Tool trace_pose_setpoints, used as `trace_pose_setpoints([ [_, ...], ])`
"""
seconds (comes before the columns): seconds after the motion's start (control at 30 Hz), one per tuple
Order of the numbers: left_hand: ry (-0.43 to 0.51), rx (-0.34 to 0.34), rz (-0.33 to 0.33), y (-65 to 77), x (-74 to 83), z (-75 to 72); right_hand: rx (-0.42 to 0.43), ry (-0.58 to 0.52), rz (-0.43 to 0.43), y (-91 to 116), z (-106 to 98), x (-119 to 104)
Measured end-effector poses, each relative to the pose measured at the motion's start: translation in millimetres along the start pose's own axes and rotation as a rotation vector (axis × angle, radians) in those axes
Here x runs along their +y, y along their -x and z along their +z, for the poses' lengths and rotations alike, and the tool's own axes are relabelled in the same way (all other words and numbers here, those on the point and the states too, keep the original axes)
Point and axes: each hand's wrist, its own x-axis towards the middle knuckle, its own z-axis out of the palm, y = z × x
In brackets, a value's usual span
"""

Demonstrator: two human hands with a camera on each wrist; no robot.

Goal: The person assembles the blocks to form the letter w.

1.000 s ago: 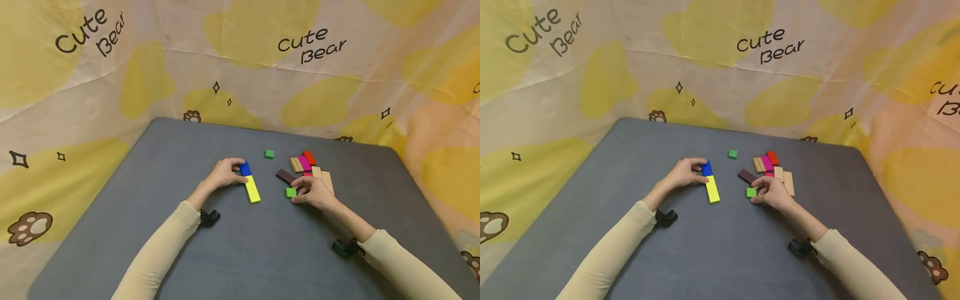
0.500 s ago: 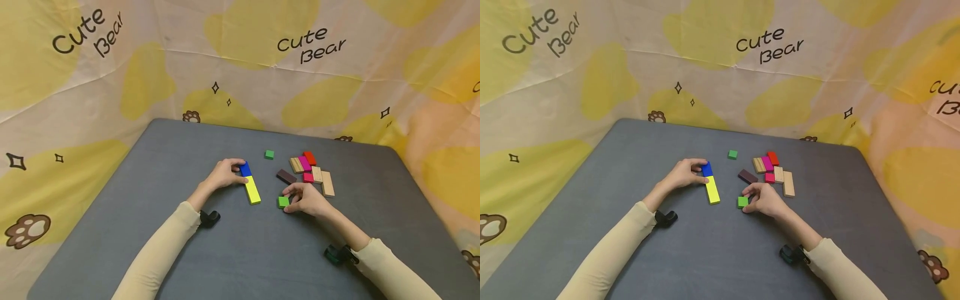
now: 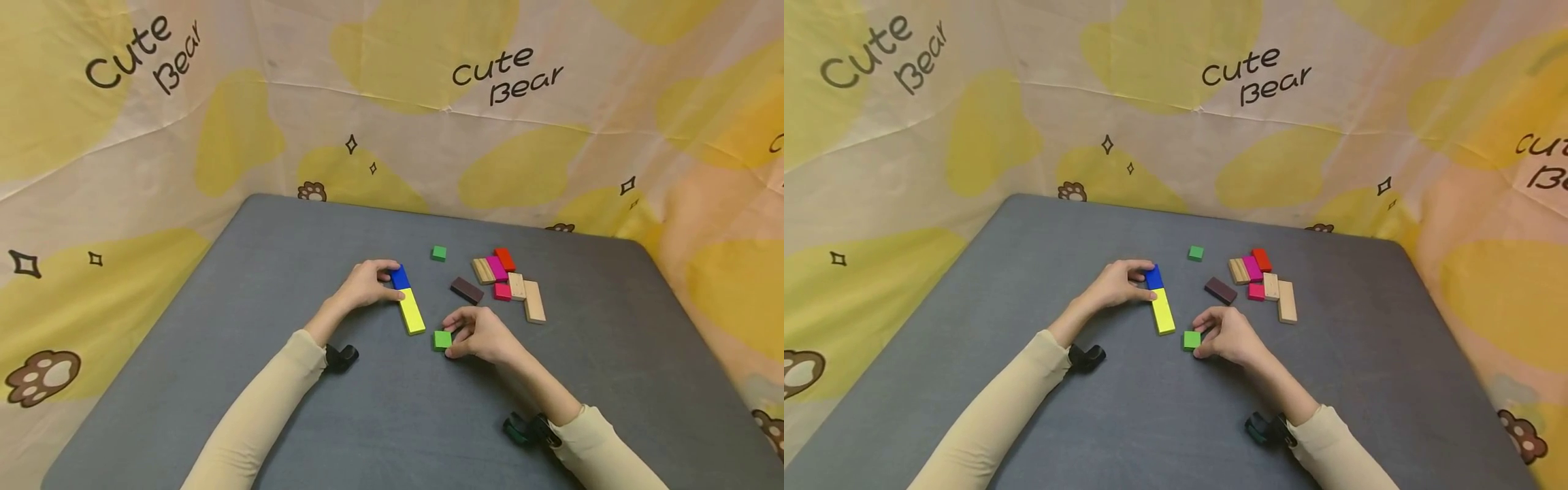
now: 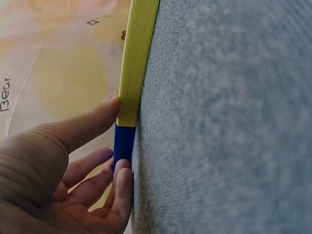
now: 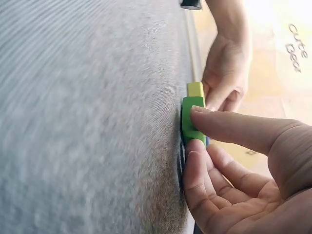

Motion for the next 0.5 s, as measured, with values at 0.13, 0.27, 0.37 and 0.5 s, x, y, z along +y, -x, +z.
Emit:
trace_pose_setpoints([
  [0.13, -0.002, -0.001, 0.000, -1.5, -0.6, 0.3, 0.012, -0.025, 0.016, 0.3, 0.4, 0.7],
  [0.27, 0.000, -0.004, 0.003, -2.1, -1.5, 0.8, 0.019, -0.033, 0.026, -1.0, 1.2, 1.0],
  [0.37, -0.001, -0.002, 0.002, -2.3, -1.9, 0.6, 0.015, -0.027, 0.022, -3.7, 1.3, 0.4],
  [0.5, -0.002, -0.004, 0.002, -1.5, -1.9, 0.3, -0.006, -0.016, -0.007, -5.1, -0.3, 0.6],
])
